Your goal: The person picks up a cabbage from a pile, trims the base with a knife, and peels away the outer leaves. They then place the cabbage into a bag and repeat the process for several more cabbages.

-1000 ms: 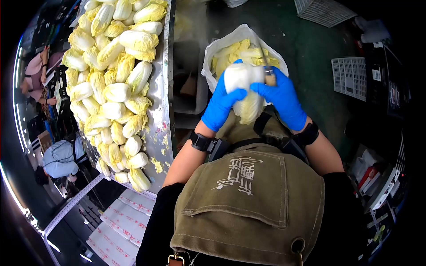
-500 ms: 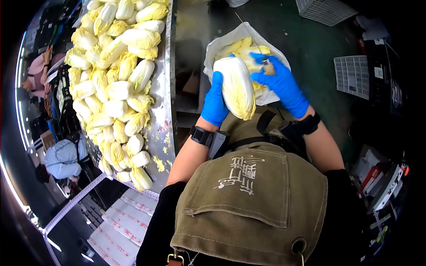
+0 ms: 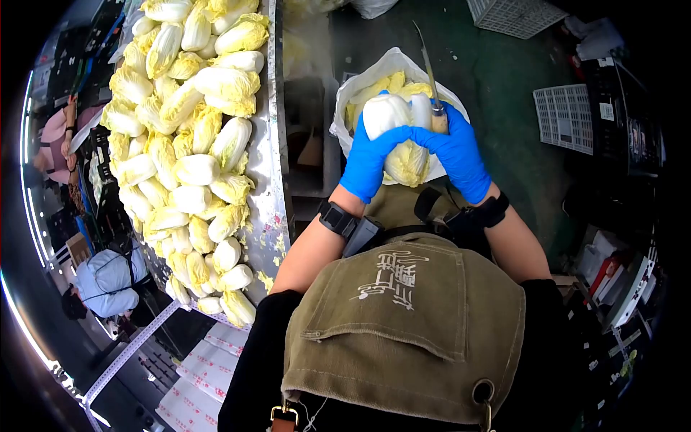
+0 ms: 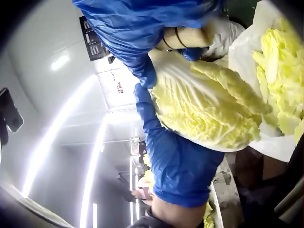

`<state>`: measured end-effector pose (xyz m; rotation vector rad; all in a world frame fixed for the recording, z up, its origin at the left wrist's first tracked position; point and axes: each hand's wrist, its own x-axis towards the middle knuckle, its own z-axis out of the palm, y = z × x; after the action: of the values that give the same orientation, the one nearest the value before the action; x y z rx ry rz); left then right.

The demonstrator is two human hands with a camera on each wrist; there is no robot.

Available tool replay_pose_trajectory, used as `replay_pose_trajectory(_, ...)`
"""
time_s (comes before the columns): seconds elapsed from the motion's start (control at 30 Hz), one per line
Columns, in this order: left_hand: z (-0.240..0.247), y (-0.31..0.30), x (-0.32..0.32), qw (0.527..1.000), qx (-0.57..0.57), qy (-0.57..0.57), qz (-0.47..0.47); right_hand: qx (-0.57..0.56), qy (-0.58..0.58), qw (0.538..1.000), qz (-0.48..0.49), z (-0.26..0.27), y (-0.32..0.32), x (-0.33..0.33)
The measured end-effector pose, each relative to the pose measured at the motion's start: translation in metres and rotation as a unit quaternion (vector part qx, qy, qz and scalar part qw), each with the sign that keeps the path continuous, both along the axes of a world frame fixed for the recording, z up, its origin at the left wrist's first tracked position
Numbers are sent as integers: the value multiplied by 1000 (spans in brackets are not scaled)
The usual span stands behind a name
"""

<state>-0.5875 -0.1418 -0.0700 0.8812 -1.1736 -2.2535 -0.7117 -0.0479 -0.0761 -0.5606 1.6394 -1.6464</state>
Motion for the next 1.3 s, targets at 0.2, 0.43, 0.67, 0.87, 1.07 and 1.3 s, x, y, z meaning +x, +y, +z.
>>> replay_pose_trajectory(0.2,-21,-39,9,961,231,69,139,82,-148,984,-50,2,3,-27)
replay_pose_trajectory(0.43,-20,-28,17,970,241,31,14,32,-90,989,117,-9,-13,-21)
replay_pose_trajectory(0.67,0,-13,2,995,91,-7,26,-14,-270,955,119,-6,-10,-16)
replay_pose_trajectory(0.87,12,-6,-8,993,-114,-37,9,-2,-154,985,76,-6,0,-18)
replay_pose_trajectory(1.07,10,-1,-4,876,-457,-151,-34,-38,-136,988,66,-2,7,-23)
replay_pose_trajectory(1.3,-7,-2,6,960,-242,-136,-39,-40,-99,993,47,6,14,-33)
